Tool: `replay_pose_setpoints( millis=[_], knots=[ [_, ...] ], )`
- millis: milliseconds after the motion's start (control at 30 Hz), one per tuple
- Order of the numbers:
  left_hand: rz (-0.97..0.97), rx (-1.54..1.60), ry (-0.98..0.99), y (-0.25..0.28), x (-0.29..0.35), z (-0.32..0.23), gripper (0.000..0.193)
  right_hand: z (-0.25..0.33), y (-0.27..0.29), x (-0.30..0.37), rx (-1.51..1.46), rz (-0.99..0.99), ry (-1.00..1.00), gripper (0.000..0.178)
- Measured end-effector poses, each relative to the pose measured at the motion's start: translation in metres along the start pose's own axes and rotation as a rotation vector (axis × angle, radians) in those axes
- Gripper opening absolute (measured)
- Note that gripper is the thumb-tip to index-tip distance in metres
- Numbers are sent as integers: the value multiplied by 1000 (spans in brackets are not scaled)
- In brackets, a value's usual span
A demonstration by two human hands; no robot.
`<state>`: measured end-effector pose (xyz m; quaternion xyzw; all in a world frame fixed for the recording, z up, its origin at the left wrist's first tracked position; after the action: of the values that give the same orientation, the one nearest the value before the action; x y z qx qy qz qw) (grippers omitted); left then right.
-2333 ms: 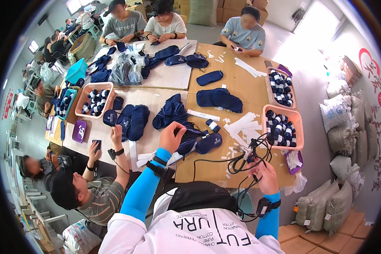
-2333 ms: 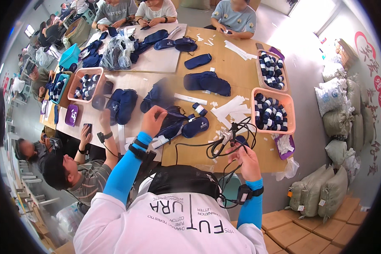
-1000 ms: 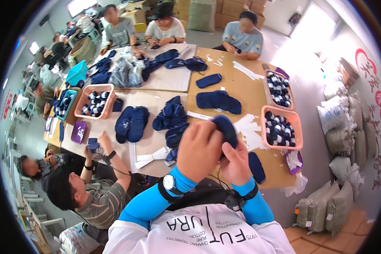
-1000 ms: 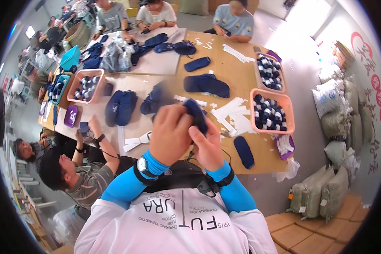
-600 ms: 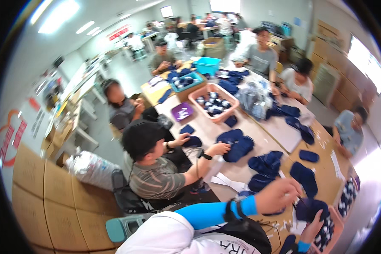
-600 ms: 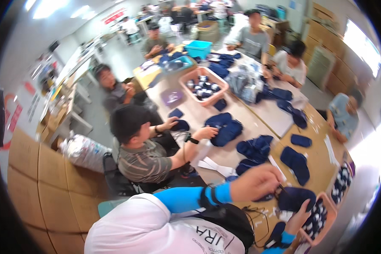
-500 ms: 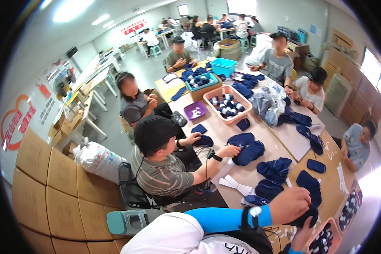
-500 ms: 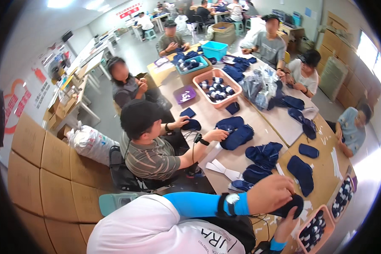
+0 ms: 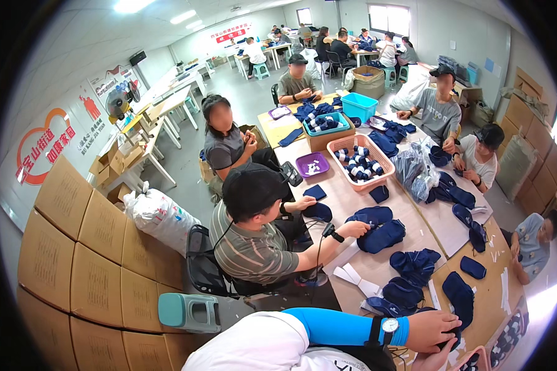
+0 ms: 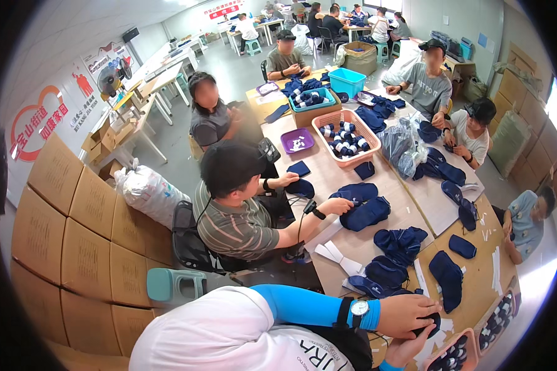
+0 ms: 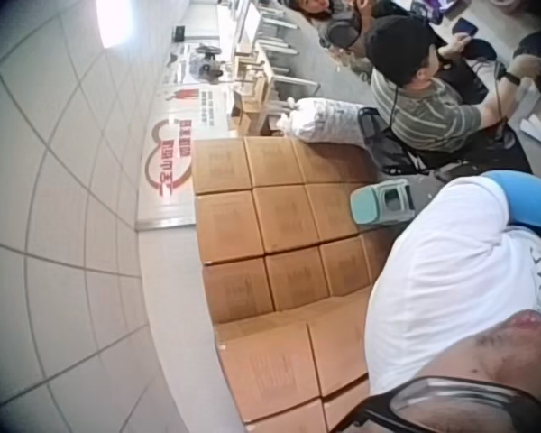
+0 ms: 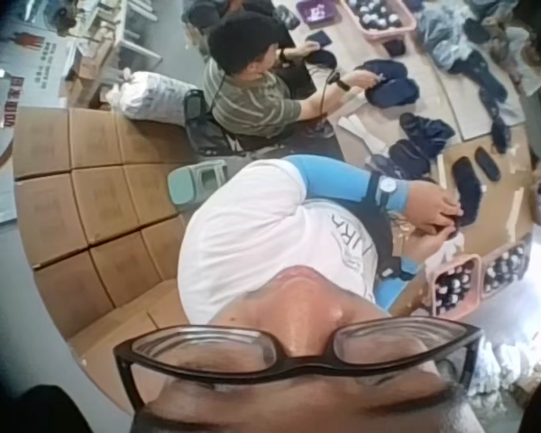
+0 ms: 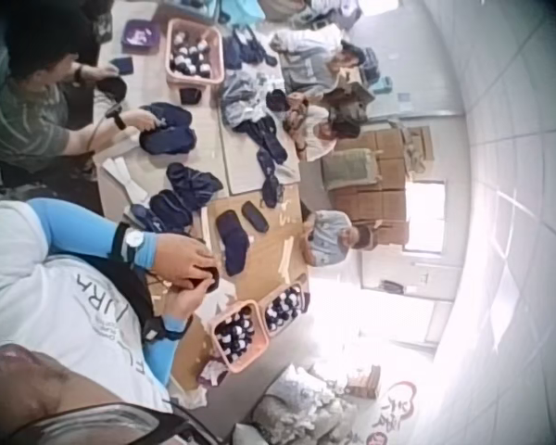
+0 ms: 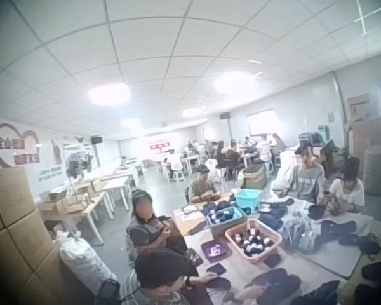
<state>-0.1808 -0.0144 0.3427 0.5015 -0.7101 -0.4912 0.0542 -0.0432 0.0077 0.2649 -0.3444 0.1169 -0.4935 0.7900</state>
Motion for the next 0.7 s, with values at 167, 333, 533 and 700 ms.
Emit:
replay_pose_setpoints(
  millis=[167,333,533,700],
  knots=[
    [-70,-65,60,-19,2,-4,56,-7,-19,1,-89,-175,-43,55],
    [-190,-173,-7,-26,-2,-11,41,-6,-6,2,-56,-101,-21,53],
    [-240,-136,-143,-11,-1,-17,30,-1,17,-3,-16,-7,1,51],
    [-317,-141,-200,-2,1,-18,24,-4,26,-10,10,86,4,50]
  ],
)
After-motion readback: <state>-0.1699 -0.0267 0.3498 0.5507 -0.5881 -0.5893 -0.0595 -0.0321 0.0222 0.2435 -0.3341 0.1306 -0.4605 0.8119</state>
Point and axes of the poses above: each hand's wrist, its own x-axis away from the middle knuckle, its own y-axis out of the back of the hand, z = x × y, the point moved 5 cm from there along -x, towards the middle knuckle, and after that the axes turned 15 degrees about z, right-handed, at the moved point
